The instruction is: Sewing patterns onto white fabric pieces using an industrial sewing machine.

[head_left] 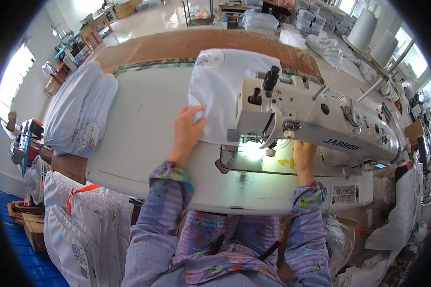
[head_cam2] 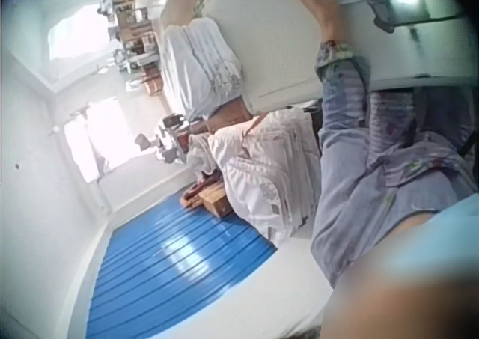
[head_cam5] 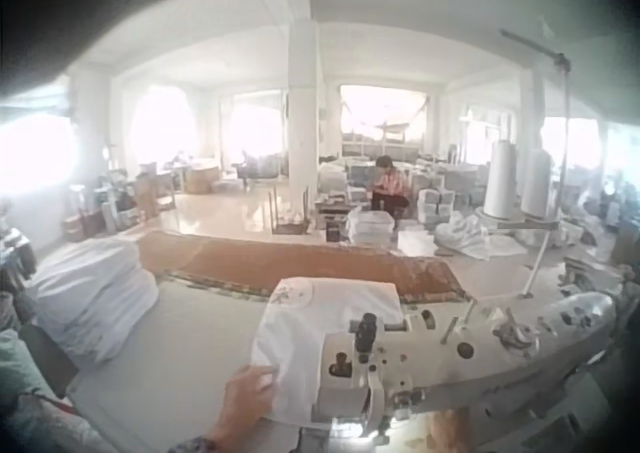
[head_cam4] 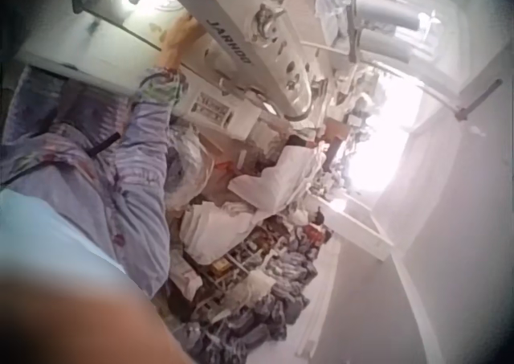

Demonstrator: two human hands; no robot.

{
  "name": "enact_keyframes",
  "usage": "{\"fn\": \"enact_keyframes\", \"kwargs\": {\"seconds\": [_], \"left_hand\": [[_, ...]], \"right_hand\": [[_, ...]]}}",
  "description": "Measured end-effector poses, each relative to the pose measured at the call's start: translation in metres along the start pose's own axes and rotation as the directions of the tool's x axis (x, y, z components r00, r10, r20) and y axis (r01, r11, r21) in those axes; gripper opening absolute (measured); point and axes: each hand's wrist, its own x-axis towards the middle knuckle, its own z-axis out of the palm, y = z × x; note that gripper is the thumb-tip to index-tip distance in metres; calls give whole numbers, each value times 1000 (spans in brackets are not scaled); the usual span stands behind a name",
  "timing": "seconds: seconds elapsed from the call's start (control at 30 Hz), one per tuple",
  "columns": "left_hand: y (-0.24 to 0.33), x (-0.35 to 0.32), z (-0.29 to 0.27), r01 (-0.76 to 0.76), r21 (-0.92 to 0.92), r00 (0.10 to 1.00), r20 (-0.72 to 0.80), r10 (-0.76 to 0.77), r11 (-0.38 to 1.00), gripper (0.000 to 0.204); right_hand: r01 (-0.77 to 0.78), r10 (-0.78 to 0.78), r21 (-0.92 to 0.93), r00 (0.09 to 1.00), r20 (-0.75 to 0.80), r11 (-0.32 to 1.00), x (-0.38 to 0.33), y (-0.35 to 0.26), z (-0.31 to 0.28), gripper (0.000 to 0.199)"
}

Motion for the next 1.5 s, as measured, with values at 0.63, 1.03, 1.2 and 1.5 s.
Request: {"fn": "enact_keyframes", "kwargs": {"seconds": [0.63, 1.03, 1.2, 1.5], "left_hand": [[5, -258, -609, 74, 897, 888, -258, 380, 436, 30], [-13, -589, -579, 715, 512, 620, -779, -93, 476, 57], [-55, -628, -581, 456, -641, -93, -724, -683, 618, 50], [-56, -521, -572, 876, 302, 356, -931, 81, -376, 38]], "right_hand": [[-22, 35, -147, 996, 85, 989, -10, 27, 9, 30], [-36, 54, -88, 976, 213, 995, 10, 75, -3, 42], [12, 11, -111, 979, 206, 994, 10, 85, -8, 38], [-35, 46, -108, 994, 98, 994, 2, 42, -10, 32]]}}
